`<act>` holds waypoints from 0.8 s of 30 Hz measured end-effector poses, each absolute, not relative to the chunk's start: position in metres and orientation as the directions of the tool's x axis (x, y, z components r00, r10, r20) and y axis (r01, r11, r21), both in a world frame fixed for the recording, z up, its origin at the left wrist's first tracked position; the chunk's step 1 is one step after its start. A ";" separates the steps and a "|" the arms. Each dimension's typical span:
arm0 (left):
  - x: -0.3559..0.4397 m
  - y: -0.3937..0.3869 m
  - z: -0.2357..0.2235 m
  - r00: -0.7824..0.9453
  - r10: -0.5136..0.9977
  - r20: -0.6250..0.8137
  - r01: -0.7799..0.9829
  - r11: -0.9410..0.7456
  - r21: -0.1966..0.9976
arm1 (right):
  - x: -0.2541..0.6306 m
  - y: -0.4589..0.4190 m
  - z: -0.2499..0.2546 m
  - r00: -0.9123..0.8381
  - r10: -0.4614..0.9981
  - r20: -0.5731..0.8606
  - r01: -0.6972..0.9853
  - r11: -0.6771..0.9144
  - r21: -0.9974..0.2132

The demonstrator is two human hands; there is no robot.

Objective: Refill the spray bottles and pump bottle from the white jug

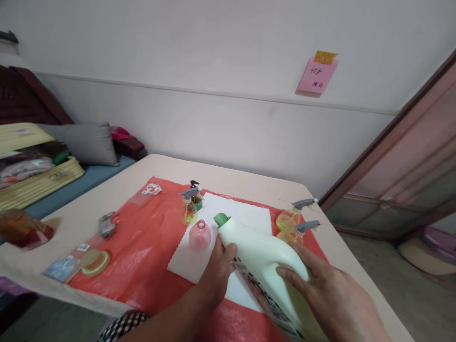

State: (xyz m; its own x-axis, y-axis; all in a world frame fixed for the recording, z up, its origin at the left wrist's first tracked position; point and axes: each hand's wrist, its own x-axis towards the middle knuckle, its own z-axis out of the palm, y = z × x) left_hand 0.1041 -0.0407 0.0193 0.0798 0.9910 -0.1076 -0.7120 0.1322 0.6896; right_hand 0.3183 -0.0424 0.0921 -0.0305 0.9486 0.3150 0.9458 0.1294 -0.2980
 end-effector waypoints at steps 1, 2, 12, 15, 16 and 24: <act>0.103 -0.040 0.019 0.081 0.986 -0.149 -0.705 0.162 0.690 | 0.319 -0.044 0.093 -0.037 0.963 0.268 0.953 0.115 -0.280; 0.102 -0.040 0.018 0.086 0.977 -0.197 -0.702 0.200 0.684 | 0.319 -0.045 0.093 -0.047 0.973 0.228 0.962 0.105 -0.251; 0.103 -0.030 0.010 0.169 0.858 -0.485 -0.710 0.447 0.544 | 0.305 -0.031 0.077 -0.141 0.967 0.212 0.987 0.154 -0.048; 0.098 -0.024 0.012 0.165 0.802 -0.574 -0.733 0.489 0.472 | 0.295 -0.031 0.078 -0.201 0.922 0.330 0.974 0.224 -0.034; 0.097 -0.022 0.012 0.166 0.782 -0.601 -0.738 0.503 0.450 | 0.291 -0.032 0.079 -0.221 0.902 0.372 0.969 0.246 -0.021; 0.090 -0.020 0.014 0.141 0.787 -0.601 -0.751 0.481 0.453 | 0.271 -0.044 0.093 -0.384 0.812 0.441 0.922 0.367 0.127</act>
